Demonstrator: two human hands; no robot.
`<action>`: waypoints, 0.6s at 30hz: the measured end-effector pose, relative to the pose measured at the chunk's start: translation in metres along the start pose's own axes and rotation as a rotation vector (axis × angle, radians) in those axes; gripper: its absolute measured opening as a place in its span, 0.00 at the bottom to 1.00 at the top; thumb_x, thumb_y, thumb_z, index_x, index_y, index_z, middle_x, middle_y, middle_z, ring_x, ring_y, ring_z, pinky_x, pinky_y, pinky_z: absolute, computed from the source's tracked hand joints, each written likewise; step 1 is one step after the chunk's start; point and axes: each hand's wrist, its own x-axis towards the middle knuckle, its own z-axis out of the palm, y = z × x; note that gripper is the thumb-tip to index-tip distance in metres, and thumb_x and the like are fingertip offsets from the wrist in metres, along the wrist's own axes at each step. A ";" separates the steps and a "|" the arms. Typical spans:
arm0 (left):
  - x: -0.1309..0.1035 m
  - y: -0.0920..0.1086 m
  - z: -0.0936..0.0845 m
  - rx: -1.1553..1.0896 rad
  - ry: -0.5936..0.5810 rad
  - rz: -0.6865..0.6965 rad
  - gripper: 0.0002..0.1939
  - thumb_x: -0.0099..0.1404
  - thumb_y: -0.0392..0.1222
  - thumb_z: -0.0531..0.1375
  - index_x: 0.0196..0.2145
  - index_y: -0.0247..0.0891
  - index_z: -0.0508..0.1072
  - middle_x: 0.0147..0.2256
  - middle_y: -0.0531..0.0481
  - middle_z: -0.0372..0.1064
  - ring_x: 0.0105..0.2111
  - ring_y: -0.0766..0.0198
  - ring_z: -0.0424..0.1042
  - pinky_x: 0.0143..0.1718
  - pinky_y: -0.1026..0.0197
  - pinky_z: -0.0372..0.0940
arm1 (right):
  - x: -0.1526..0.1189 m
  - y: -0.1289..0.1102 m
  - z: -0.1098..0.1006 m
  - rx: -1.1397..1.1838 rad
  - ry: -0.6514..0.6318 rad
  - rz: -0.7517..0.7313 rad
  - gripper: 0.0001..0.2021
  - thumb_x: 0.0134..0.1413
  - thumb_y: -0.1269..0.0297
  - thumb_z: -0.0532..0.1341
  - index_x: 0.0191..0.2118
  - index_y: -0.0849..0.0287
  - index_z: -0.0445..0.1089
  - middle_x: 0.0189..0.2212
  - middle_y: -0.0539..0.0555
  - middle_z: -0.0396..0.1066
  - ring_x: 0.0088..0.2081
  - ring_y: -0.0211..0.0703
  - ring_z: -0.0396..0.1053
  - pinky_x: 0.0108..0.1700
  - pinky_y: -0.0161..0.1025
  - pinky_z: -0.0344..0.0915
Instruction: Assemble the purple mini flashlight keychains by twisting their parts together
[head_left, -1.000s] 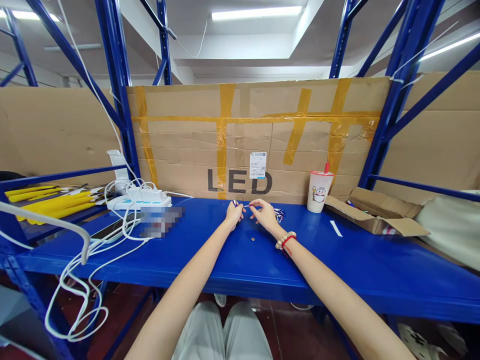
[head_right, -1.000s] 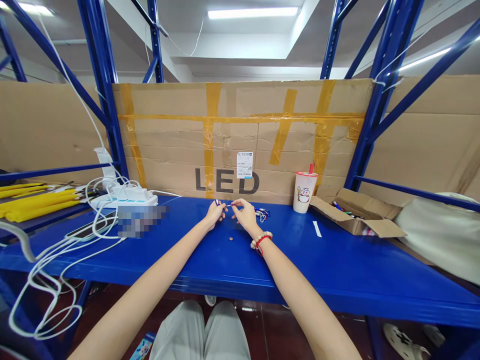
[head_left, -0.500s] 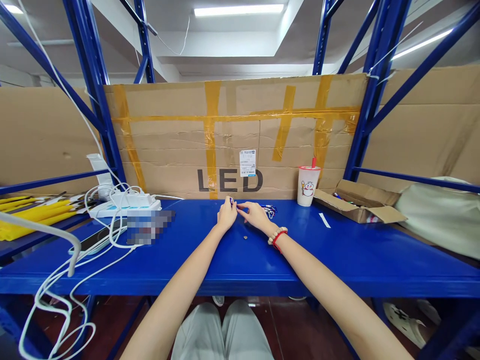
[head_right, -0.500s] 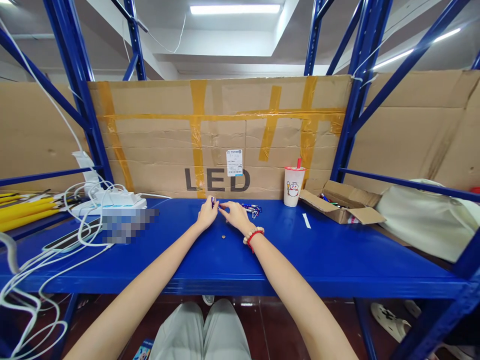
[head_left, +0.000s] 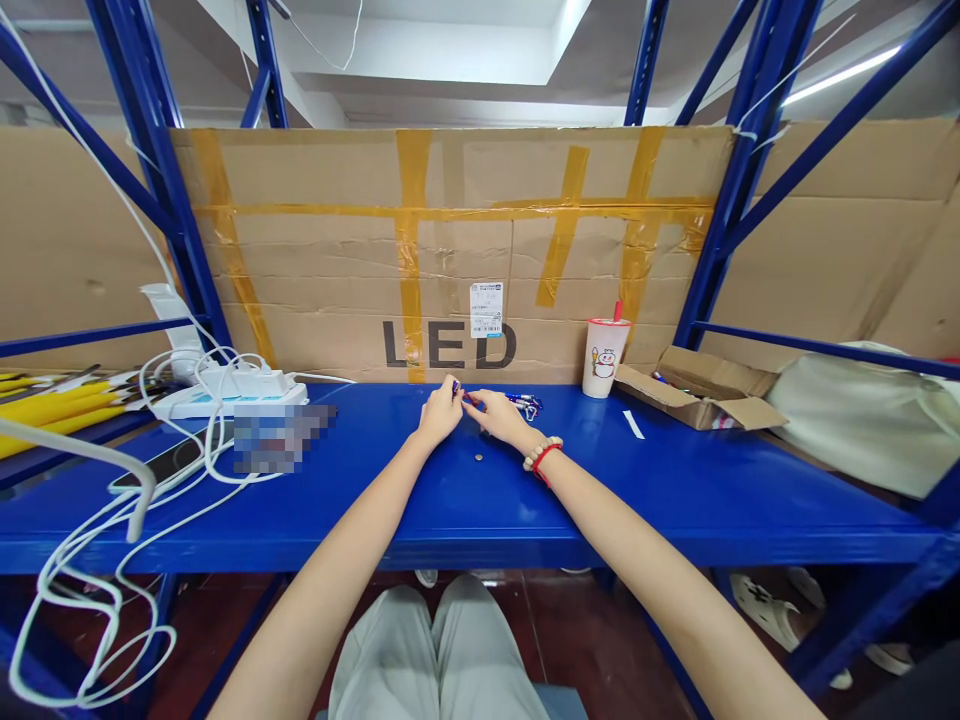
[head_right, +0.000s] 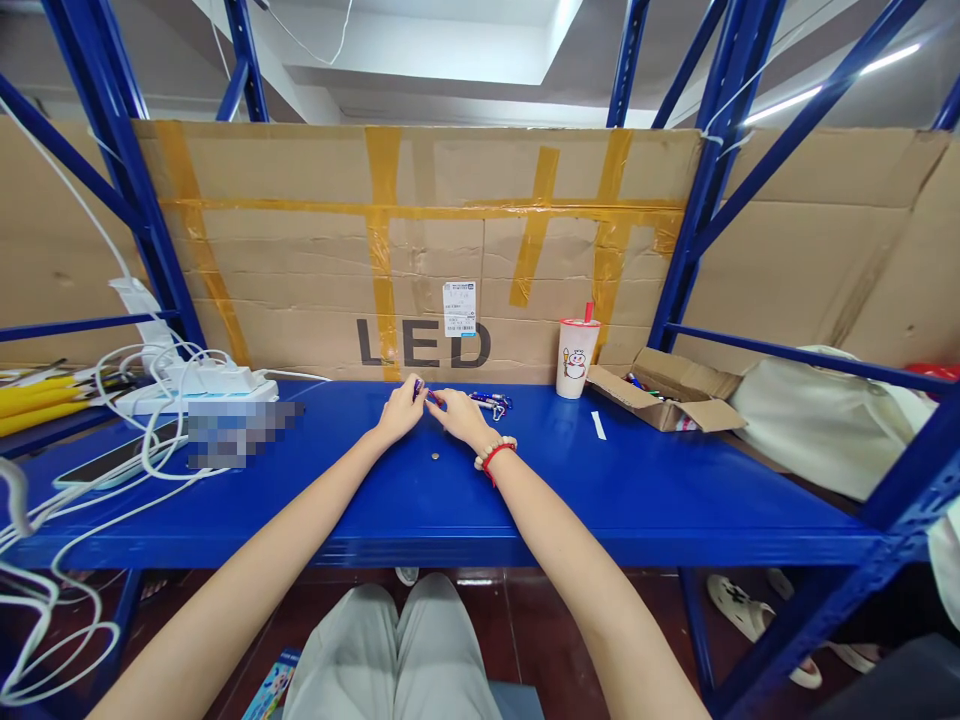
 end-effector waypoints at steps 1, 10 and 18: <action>-0.001 0.001 -0.001 0.011 -0.012 0.013 0.04 0.66 0.40 0.46 0.36 0.41 0.59 0.34 0.48 0.68 0.36 0.57 0.68 0.27 0.63 0.54 | 0.000 0.000 0.000 -0.014 -0.006 -0.005 0.11 0.58 0.62 0.51 0.32 0.63 0.67 0.29 0.54 0.69 0.28 0.37 0.65 0.32 0.32 0.57; -0.004 0.005 -0.003 0.051 -0.063 0.012 0.05 0.66 0.39 0.45 0.37 0.41 0.58 0.36 0.46 0.68 0.39 0.54 0.68 0.31 0.61 0.58 | 0.000 0.003 0.000 -0.154 -0.068 -0.035 0.11 0.59 0.63 0.51 0.40 0.63 0.67 0.34 0.58 0.69 0.35 0.42 0.66 0.34 0.33 0.55; -0.006 0.004 -0.003 0.028 -0.096 0.008 0.04 0.66 0.39 0.45 0.36 0.41 0.58 0.36 0.47 0.69 0.38 0.55 0.69 0.31 0.61 0.58 | 0.001 0.001 -0.005 -0.178 -0.123 -0.048 0.10 0.58 0.65 0.52 0.35 0.62 0.68 0.29 0.55 0.70 0.29 0.39 0.65 0.29 0.32 0.50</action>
